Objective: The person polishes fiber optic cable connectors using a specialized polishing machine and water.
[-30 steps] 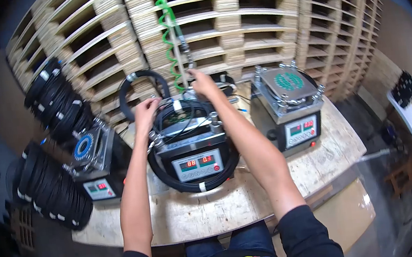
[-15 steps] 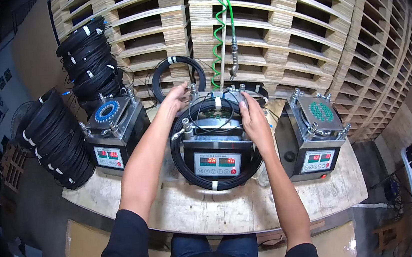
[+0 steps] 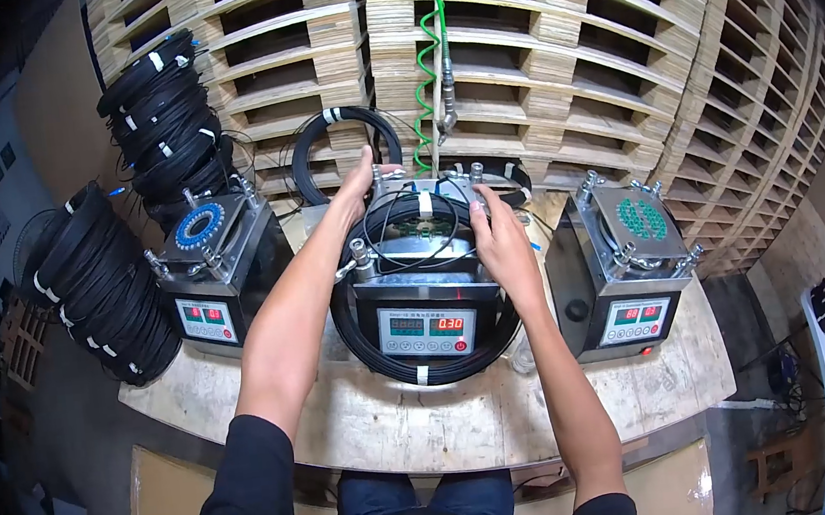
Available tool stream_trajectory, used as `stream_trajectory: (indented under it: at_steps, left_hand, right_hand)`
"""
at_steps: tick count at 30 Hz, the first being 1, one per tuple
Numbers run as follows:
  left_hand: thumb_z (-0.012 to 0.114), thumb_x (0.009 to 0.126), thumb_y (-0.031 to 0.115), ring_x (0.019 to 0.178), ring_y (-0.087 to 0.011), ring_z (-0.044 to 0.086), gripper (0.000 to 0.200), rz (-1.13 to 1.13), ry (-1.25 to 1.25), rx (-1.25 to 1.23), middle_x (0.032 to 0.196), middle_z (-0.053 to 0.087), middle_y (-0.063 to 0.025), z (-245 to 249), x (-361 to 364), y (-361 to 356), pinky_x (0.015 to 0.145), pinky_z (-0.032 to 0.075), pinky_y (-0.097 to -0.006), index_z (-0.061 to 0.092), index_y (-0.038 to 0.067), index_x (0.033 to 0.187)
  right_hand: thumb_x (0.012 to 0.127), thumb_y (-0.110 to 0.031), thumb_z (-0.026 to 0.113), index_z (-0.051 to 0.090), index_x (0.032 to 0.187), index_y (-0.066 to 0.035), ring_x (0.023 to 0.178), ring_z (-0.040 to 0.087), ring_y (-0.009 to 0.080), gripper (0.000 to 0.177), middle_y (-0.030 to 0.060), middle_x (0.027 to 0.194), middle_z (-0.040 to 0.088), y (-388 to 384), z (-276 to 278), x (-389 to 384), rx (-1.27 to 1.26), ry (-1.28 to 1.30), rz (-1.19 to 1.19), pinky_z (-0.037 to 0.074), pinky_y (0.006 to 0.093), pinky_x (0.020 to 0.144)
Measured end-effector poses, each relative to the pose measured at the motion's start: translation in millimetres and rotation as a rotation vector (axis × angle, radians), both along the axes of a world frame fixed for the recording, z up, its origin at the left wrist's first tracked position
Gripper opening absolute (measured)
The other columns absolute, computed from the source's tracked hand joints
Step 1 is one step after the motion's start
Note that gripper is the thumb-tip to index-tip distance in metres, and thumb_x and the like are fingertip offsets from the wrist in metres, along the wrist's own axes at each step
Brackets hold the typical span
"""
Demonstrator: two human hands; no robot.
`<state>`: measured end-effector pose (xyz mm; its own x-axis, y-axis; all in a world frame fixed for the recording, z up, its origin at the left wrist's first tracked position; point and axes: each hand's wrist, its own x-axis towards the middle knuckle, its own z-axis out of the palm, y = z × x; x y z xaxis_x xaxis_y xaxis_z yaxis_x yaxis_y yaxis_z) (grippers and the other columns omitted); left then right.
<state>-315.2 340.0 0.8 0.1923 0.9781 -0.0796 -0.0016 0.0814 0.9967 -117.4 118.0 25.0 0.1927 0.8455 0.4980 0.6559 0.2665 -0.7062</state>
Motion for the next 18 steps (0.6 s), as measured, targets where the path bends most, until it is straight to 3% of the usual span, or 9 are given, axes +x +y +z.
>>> stream_trajectory:
  at_steps: [2,3,7,9,10,11,12,13,18]
  left_hand:
    - [0.013,0.099,0.073,0.090,-0.0218,0.066,0.094,-0.167,-0.021,-0.057,0.100,0.074,-0.0150,3,0,5,0.089,0.054,-0.0378,0.074,0.003,0.115]
    - [0.015,0.098,0.074,0.094,-0.0238,0.066,0.095,-0.176,-0.082,-0.148,0.104,0.073,-0.0154,3,0,5,0.091,0.051,-0.0347,0.074,0.001,0.113]
    - [0.019,0.102,0.068,0.090,-0.0253,0.067,0.088,-0.135,-0.051,-0.040,0.099,0.075,-0.0142,-19,-1,27,0.088,0.051,-0.0360,0.077,0.001,0.105]
    - [0.026,0.104,0.064,0.082,-0.0203,0.066,0.078,0.148,0.106,0.339,0.094,0.074,-0.0117,-33,-7,38,0.080,0.052,-0.0350,0.077,0.004,0.105]
    - [0.039,0.106,0.048,0.080,-0.0182,0.064,0.058,0.312,0.196,0.323,0.089,0.074,-0.0110,-1,-10,-2,0.079,0.049,-0.0349,0.078,0.006,0.100]
    - [0.043,0.104,0.044,0.083,-0.0216,0.067,0.052,0.353,0.165,0.470,0.089,0.074,-0.0130,6,-14,-11,0.081,0.050,-0.0360,0.078,0.005,0.099]
    - [0.048,0.103,0.040,0.087,-0.0249,0.071,0.047,0.393,0.132,0.614,0.090,0.075,-0.0150,11,-18,-20,0.083,0.051,-0.0371,0.077,0.004,0.099]
    - [0.052,0.102,0.031,0.087,-0.0248,0.071,0.037,0.374,0.156,0.614,0.091,0.075,-0.0158,23,-22,-41,0.081,0.051,-0.0352,0.076,0.002,0.098]
    - [0.059,0.100,0.027,0.081,-0.0277,0.068,0.033,0.388,0.283,0.922,0.086,0.069,-0.0157,18,-60,-141,0.072,0.050,-0.0364,0.072,-0.002,0.094]
  right_hand:
    - [0.107,-0.032,0.045,0.054,0.135,-0.005,0.116,0.060,0.0382,0.040,0.0228,0.126,0.062,4,-6,5,0.009,-0.023,-0.011,0.045,0.0404,0.101]
    - [0.107,-0.032,0.044,0.054,0.137,-0.006,0.113,0.063,0.0356,0.040,0.0217,0.126,0.063,6,-9,6,0.021,-0.045,-0.012,0.046,0.0385,0.099]
    - [0.107,-0.030,0.043,0.053,0.135,-0.003,0.119,0.060,0.0377,0.040,0.0228,0.128,0.062,8,-12,6,0.075,-0.075,-0.026,0.045,0.0386,0.101]
    - [0.107,-0.030,0.043,0.054,0.135,-0.003,0.118,0.060,0.0377,0.040,0.0229,0.127,0.063,12,-15,9,0.077,-0.073,-0.020,0.045,0.0386,0.101]
    - [0.107,-0.030,0.043,0.054,0.135,-0.003,0.117,0.061,0.0377,0.040,0.0230,0.127,0.063,13,-16,9,0.086,-0.076,-0.011,0.045,0.0386,0.100]
    - [0.107,-0.030,0.044,0.054,0.135,-0.003,0.115,0.062,0.0378,0.040,0.0237,0.124,0.064,10,-12,8,0.070,-0.071,-0.016,0.046,0.0392,0.099]
    - [0.105,-0.033,0.046,0.055,0.133,-0.002,0.117,0.058,0.0436,0.043,0.0281,0.124,0.062,8,-9,7,0.062,-0.027,0.006,0.044,0.0434,0.101]
    - [0.105,-0.033,0.046,0.056,0.133,-0.002,0.118,0.058,0.0437,0.043,0.0283,0.123,0.062,8,-9,7,0.048,-0.021,0.001,0.045,0.0435,0.101]
    - [0.104,-0.033,0.049,0.058,0.130,-0.003,0.114,0.061,0.0430,0.041,0.0276,0.120,0.064,7,-8,8,0.052,0.014,-0.015,0.047,0.0440,0.098]
